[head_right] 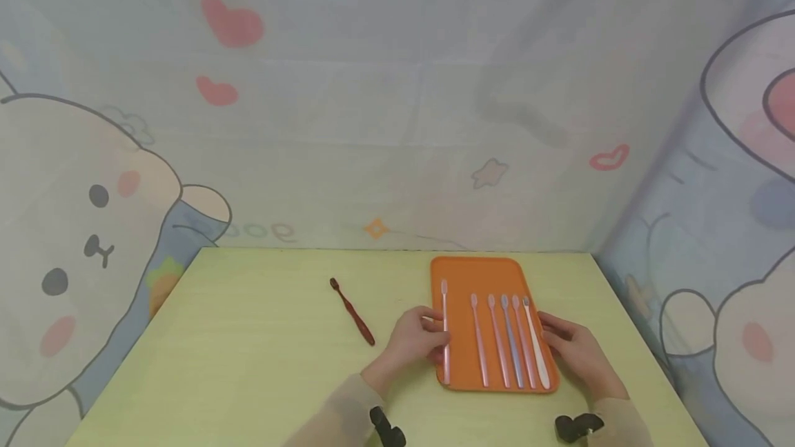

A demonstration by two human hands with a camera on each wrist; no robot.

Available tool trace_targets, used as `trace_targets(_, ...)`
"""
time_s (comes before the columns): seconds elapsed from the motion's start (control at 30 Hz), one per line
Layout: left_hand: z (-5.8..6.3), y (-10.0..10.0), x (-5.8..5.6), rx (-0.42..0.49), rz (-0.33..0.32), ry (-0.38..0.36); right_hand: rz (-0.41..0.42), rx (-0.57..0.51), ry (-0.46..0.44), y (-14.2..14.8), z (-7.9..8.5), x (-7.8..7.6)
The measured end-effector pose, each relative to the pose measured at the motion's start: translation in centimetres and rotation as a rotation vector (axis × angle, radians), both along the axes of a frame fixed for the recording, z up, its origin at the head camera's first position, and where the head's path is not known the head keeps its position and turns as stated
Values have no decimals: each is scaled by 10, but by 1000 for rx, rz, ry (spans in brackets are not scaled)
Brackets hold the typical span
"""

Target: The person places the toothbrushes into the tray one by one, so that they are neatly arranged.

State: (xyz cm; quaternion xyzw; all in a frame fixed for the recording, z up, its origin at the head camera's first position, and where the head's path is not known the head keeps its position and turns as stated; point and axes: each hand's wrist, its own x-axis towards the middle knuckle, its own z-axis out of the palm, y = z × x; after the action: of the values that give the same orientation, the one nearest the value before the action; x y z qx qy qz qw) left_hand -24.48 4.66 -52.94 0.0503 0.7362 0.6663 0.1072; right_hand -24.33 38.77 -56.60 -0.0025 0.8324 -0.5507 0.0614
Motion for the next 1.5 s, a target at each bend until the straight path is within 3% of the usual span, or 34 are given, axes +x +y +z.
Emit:
trace_targets(0.33,-6,28,-4,-27,45,-40,4,-3,0,0,-2,-1)
trace_targets(0.7,2,49,2,-132,50,-11,13,8,10,1,1,0)
trace_targets(1.13,-4,51,3,-192,89,-15,-3,26,29,0,1,1)
trace_targets(1.5,-4,51,4,-228,74,-18,7,42,11,-1,4,2)
